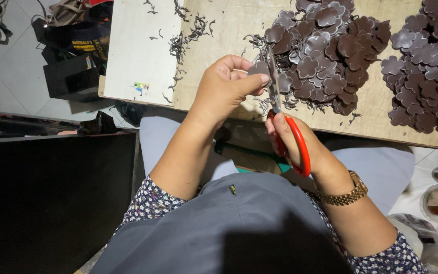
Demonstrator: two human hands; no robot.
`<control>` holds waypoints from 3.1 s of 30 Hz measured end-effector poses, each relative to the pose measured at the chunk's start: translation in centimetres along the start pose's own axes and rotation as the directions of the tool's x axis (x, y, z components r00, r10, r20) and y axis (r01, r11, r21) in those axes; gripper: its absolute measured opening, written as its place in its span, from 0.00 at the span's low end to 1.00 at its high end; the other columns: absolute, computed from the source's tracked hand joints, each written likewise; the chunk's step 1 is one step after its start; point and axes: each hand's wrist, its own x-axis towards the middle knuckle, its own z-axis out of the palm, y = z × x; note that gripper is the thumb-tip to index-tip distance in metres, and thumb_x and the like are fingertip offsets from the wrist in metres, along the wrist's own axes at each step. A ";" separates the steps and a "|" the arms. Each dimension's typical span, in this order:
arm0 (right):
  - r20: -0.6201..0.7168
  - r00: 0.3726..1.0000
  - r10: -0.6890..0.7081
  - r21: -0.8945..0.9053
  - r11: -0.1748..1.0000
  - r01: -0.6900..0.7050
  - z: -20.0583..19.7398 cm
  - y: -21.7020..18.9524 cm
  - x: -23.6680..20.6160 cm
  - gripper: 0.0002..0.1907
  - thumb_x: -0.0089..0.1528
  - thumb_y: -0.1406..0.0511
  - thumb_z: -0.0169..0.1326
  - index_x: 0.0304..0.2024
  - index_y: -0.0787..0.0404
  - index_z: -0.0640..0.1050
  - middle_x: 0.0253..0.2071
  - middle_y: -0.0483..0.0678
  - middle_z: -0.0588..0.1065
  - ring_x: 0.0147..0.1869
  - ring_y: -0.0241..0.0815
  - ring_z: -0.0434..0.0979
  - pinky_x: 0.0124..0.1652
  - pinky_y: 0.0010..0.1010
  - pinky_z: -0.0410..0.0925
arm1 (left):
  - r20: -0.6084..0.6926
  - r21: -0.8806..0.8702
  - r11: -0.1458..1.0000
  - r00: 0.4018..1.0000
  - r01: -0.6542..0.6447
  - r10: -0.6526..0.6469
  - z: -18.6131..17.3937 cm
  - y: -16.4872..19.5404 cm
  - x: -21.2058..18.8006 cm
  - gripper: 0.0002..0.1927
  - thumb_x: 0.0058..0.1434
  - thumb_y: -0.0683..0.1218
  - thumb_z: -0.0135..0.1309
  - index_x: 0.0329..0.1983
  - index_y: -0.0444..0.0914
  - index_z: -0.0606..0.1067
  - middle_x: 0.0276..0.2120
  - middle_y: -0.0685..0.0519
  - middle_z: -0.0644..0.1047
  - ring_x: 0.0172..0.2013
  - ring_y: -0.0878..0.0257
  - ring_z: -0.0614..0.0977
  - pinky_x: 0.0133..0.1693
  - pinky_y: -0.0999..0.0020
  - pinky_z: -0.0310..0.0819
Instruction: The person sits at a low table and uses red-handled scissors to trim the edges of dark brown flower-shaped fabric pieces. They pick up each piece, trim it, and place it back on the table, occasionally sweeping away small trimmings with their hand.
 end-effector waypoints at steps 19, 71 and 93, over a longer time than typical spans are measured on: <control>-0.011 0.997 0.079 0.021 0.997 -0.079 -0.3 -0.1 0.0 0.29 0.69 0.42 0.35 0.34 0.58 0.71 0.19 0.40 0.63 0.20 0.32 0.58 0.20 0.25 0.55 | 0.001 0.047 0.998 0.999 -0.032 0.032 0.1 0.3 0.1 0.15 0.59 0.40 0.64 0.45 0.32 0.71 0.30 0.50 0.82 0.30 0.68 0.83 0.31 0.77 0.72; 0.089 0.995 -0.036 0.214 0.977 0.016 -0.8 1.9 0.5 0.28 0.71 0.43 0.37 0.43 0.59 0.71 0.34 0.41 0.67 0.37 0.32 0.67 0.39 0.25 0.67 | 0.086 -0.052 0.998 0.996 -0.021 0.026 1.4 -1.2 0.0 0.10 0.62 0.40 0.61 0.43 0.31 0.75 0.33 0.50 0.81 0.33 0.67 0.81 0.38 0.73 0.77; 0.062 0.990 -0.130 0.216 0.970 0.114 -0.8 2.1 0.3 0.31 0.68 0.41 0.40 0.48 0.62 0.72 0.39 0.44 0.71 0.42 0.35 0.71 0.44 0.29 0.70 | 0.114 -0.076 0.995 0.992 0.061 -0.052 2.4 0.2 -0.4 0.08 0.63 0.40 0.58 0.43 0.31 0.77 0.33 0.53 0.80 0.32 0.69 0.78 0.37 0.74 0.75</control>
